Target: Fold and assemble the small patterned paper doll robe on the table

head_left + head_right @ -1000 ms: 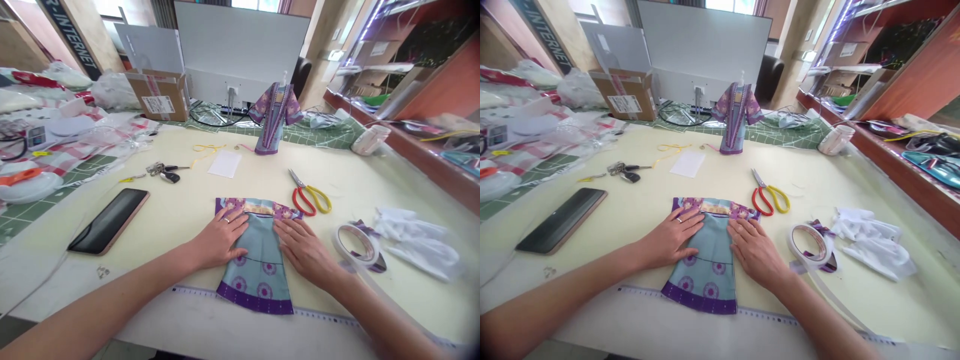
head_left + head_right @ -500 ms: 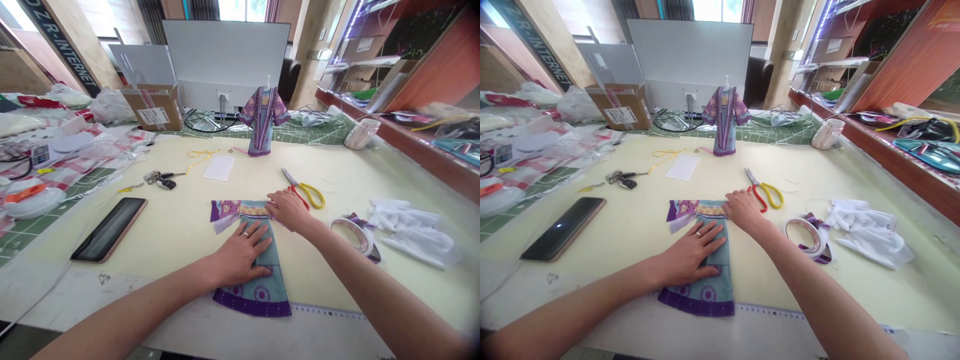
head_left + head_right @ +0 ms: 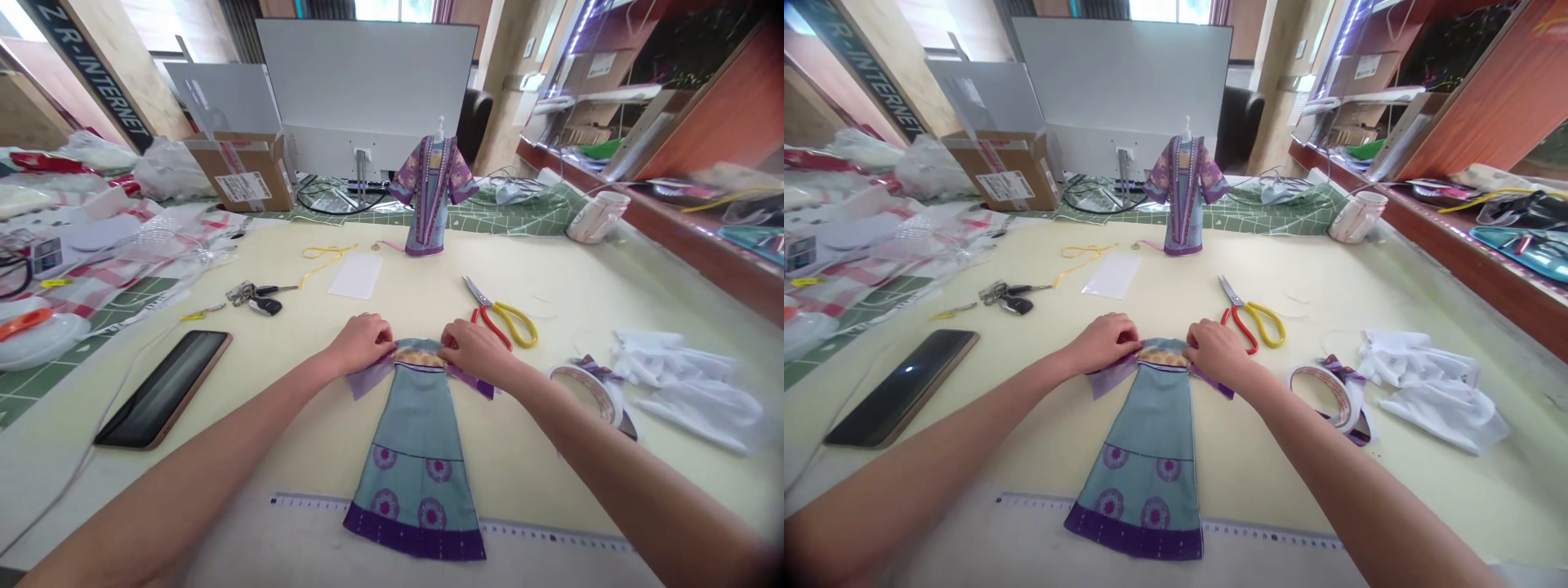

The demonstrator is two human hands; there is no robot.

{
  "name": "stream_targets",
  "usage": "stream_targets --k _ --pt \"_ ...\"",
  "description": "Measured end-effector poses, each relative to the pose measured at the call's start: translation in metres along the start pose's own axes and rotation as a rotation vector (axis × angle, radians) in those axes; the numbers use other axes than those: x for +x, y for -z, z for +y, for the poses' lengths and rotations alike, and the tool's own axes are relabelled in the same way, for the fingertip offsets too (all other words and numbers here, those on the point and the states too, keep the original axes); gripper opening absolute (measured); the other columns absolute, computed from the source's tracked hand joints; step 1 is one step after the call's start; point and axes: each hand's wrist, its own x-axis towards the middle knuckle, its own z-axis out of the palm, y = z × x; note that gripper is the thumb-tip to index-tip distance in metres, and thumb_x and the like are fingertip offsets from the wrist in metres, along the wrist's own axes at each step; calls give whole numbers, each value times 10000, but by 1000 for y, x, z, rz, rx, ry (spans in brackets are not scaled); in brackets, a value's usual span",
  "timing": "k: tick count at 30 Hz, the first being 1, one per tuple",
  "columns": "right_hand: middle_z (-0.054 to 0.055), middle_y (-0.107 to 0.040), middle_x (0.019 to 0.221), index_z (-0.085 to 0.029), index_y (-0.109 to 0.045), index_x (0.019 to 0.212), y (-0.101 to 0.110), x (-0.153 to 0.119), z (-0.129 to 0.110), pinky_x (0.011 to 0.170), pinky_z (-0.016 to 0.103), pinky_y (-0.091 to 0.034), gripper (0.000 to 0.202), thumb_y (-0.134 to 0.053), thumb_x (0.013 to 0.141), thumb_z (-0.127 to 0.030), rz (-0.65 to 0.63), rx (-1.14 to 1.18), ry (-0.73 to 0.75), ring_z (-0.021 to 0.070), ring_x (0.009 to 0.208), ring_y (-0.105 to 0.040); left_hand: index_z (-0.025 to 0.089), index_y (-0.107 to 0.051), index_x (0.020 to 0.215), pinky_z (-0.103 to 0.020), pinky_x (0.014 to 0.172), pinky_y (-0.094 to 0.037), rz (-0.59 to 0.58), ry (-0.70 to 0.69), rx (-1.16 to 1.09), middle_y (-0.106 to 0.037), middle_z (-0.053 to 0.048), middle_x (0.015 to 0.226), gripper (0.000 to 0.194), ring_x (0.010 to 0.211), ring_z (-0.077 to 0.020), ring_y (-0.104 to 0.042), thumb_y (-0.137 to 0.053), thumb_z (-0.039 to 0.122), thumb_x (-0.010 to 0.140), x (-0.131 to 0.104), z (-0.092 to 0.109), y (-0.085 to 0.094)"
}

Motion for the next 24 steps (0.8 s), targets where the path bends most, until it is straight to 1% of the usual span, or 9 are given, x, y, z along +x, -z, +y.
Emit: stream_targets --k 3,6,8,10,12,15,19,21,24 --pt "28 -613 778 -184 -560 729 1 -3 3 510 234 -310 83 -536 770 -252 -11 82 -7 130 657 -521 152 -603 789 -254 642 -438 -90 38 -115 -635 -34 799 126 718 -153 -581 -557 263 749 0 7 8" --pt "2 -612 730 -196 -549 771 4 -6 3 514 226 -325 70 -507 780 -252 -20 175 10 121 643 -521 151 -590 979 -227 556 -427 -210 62 -226 -634 -16 754 299 614 -127 -570 -540 369 781 7 11 15" --pt "-8 -613 728 -201 -544 801 5 -9 3 528 222 -341 77 -487 790 -251 -23 232 34 116 650 -528 156 -613 930 -221 501 -400 -291 59 -276 -600 -3 665 329 544 -118 -536 -509 441 803 13 11 18" --pt "-13 -607 723 -201 -537 814 6 -11 3 535 220 -347 87 -467 798 -250 -17 275 56 110 648 -528 155 -617 760 -220 449 -360 -354 52 -310 -531 9 556 341 476 -109 -484 -478 462 817 17 10 18" --pt "-18 -597 712 -200 -536 845 5 -13 4 534 220 -346 100 -462 798 -247 -9 304 67 107 642 -525 156 -589 677 -217 433 -342 -373 43 -333 -492 15 518 350 453 -103 -457 -474 454 820 16 9 17" --pt "-19 -598 706 -200 -559 876 7 -19 6 527 224 -339 126 -494 787 -260 -21 319 58 111 631 -519 160 -603 759 -214 498 -387 -307 20 -342 -563 5 620 300 529 -105 -499 -479 425 826 5 9 15" --pt "-8 -601 674 -189 -588 740 14 -24 9 507 225 -339 220 -504 817 -377 -108 381 85 107 591 -506 157 -608 810 -220 584 -412 -147 0 -283 -611 -3 696 271 603 -108 -526 -458 380 848 -10 8 20" --pt "-6 -616 695 -194 -609 776 18 -18 11 508 221 -350 253 -499 827 -416 -105 397 99 106 590 -523 159 -611 827 -225 608 -413 -58 -6 -227 -621 -4 710 256 626 -114 -535 -468 370 847 -6 3 26" --pt "-13 -630 709 -216 -626 832 19 5 14 518 224 -353 214 -488 842 -380 32 233 47 112 588 -539 166 -627 830 -250 656 -420 48 -20 -114 -642 -13 747 229 675 -136 -558 -516 366 826 17 -8 32"
